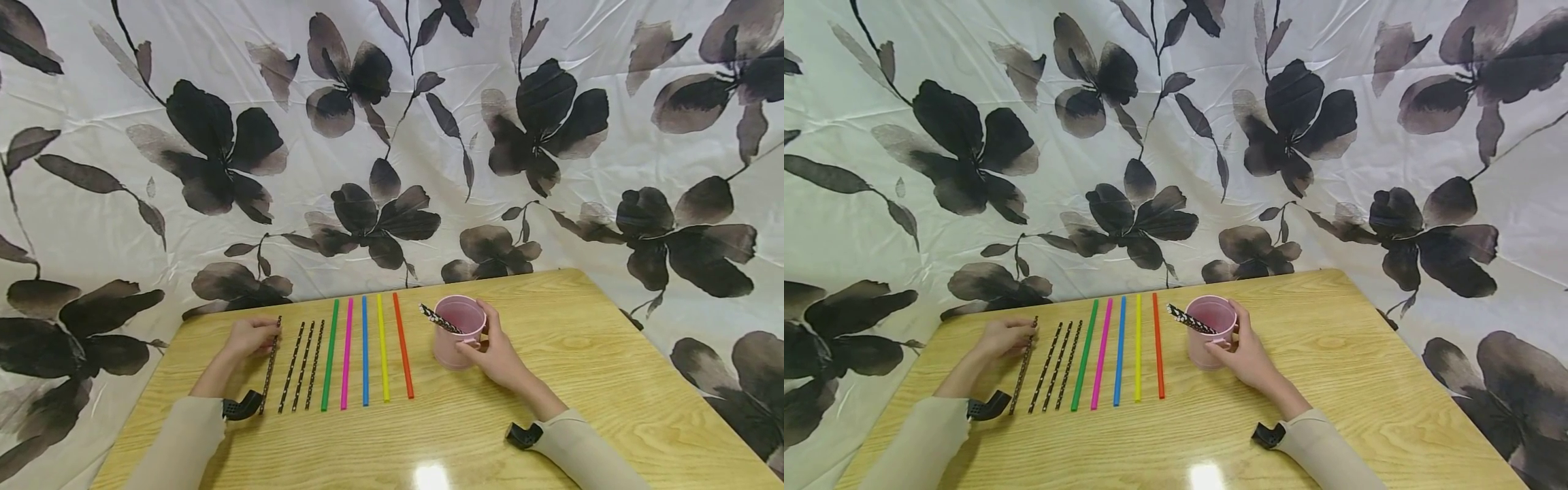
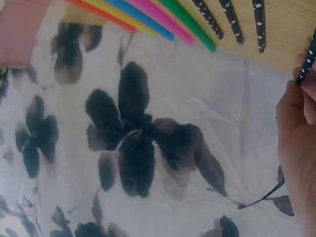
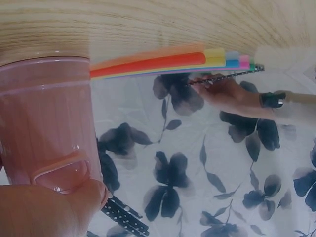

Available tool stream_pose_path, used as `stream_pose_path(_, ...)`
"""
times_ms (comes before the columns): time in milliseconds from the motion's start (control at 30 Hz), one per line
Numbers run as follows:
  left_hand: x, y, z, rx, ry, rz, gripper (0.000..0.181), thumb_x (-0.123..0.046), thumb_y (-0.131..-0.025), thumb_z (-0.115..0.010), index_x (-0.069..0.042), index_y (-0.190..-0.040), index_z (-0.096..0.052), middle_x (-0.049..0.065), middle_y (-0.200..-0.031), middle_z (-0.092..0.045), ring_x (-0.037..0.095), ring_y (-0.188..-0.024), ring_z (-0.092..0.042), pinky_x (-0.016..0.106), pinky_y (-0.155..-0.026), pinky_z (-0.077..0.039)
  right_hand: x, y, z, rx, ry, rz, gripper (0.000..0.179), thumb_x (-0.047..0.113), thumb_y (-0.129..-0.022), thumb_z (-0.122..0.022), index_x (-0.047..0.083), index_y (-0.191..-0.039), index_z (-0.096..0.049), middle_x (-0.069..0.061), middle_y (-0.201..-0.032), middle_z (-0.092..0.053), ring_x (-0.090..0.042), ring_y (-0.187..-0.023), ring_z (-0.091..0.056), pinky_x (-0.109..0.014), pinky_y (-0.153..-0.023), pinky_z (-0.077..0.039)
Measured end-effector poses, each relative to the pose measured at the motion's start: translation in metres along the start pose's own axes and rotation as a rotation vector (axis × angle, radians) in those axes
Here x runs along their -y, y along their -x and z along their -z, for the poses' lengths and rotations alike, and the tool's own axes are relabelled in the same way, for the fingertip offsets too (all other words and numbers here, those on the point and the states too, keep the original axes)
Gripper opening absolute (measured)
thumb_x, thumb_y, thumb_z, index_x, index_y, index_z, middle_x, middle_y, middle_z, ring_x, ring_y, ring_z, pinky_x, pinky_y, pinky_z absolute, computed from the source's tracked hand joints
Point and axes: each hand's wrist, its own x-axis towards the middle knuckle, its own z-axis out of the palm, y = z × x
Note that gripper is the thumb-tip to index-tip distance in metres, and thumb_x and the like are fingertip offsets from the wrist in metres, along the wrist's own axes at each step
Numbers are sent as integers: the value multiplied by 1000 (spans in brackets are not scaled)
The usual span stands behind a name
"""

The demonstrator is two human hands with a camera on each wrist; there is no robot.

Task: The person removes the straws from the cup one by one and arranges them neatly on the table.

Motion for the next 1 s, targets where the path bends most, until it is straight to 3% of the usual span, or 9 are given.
stream_pose_path(233,0,2,-5,29,-22,-12,42,-15,-80,-65,5,-116,-54,6,-82,-62,11,-66,-57,27,-57,-52,-1,0,0,-3,6,-4,86,17,-77,-69,20,-139,-9,-23,-125,-40,-26,-99,-50,-28,-73,-48)
stream_pose_path(633,0,2,-13,24,-92,-9,41,-16,-80,-66,2,-115,-55,8,-87,-61,15,-68,-58,29,-58,-52,-2,0,0,-8,20,-9,86,17,-77,-69,21,-139,-9,-22,-124,-41,-25,-98,-50,-28,-73,-48)
stream_pose_path(1000,-3,2,-19,23,-135,-45,36,-12,-79,-65,5,-110,-58,8,-78,-61,17,-64,-57,30,-55,-52,-2,0,-1,-14,17,31,86,13,-77,-69,14,-139,-9,-25,-122,-41,-28,-98,-51,-27,-73,-49)
